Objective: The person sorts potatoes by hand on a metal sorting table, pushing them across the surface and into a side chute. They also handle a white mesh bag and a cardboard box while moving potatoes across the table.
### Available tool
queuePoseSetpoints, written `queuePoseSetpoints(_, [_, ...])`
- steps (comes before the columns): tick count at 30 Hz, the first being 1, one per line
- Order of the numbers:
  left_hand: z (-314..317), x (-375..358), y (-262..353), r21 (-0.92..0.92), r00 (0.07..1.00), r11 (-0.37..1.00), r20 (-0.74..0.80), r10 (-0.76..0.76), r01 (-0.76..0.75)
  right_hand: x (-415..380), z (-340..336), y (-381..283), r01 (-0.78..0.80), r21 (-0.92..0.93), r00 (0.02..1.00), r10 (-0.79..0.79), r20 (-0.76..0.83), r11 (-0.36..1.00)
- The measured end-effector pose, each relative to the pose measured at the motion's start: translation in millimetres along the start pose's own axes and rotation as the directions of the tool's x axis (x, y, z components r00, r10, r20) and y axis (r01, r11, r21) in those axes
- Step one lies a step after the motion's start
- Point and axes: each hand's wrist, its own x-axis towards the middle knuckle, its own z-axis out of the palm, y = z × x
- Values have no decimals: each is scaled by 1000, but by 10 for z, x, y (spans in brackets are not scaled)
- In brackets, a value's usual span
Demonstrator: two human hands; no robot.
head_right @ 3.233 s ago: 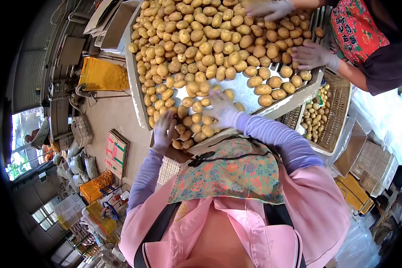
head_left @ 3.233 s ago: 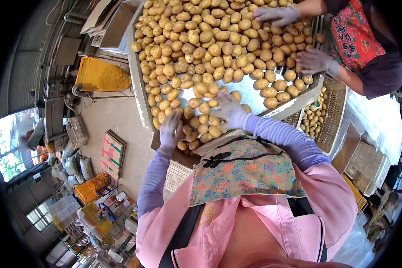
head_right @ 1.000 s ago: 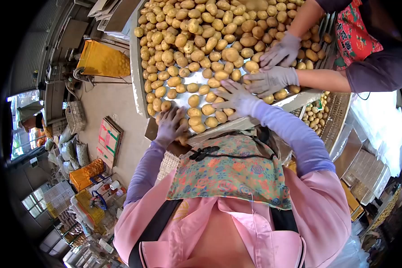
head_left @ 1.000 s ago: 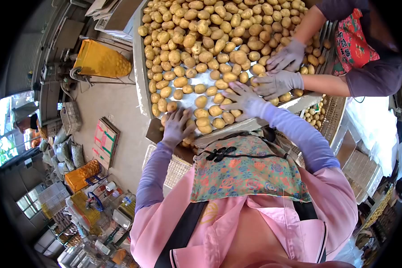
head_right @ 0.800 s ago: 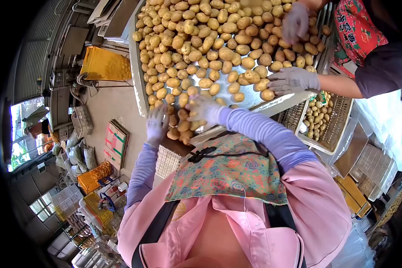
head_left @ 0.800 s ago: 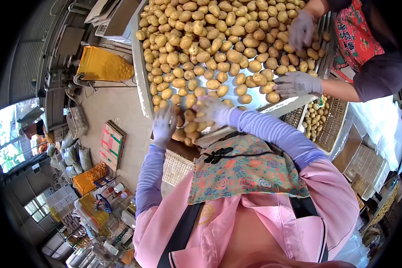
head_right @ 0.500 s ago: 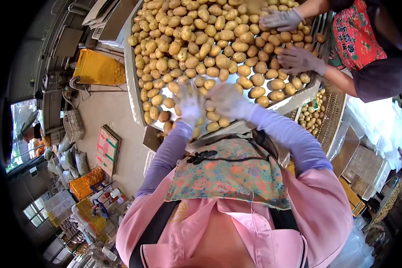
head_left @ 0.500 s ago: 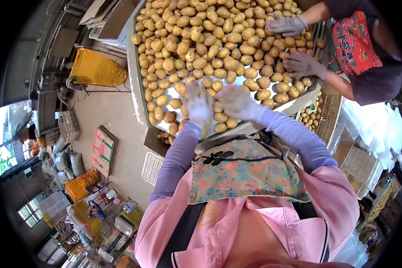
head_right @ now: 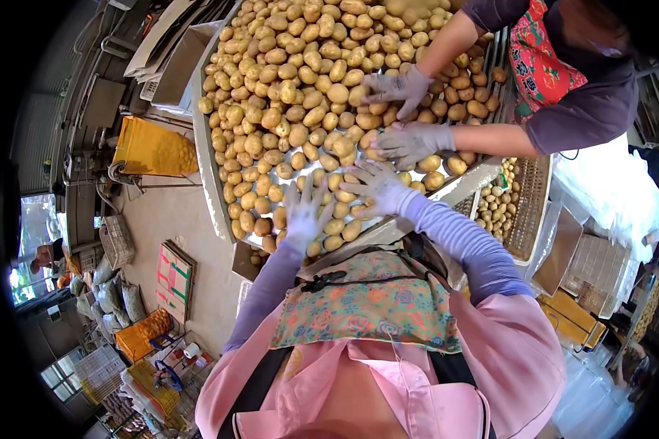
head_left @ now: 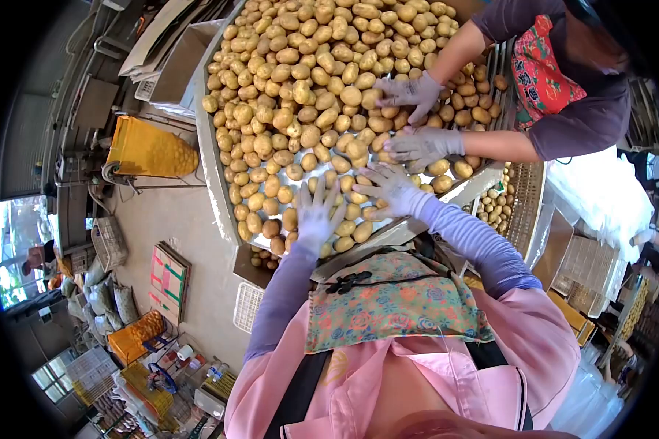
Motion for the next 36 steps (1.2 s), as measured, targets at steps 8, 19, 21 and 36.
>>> queuePoseSetpoints(8, [-221,-1411,-662,29,999,999,19,-26,25,117,89,-289,157,-20,983,-154,103,987])
queuePoseSetpoints(19, [149,449,-411,237,858,825,-115,-501,514,651,473,-897,349,120,916,-366,165,929])
queuePoseSetpoints(21, [236,408,-179,74,924,926,67,-376,371,504,391,-516,395,409,885,-460,70,823])
queuePoseSetpoints(36, [-727,-1741,-1103,241,915,886,-178,-362,397,572,168,-593,324,-99,918,-287,275,941])
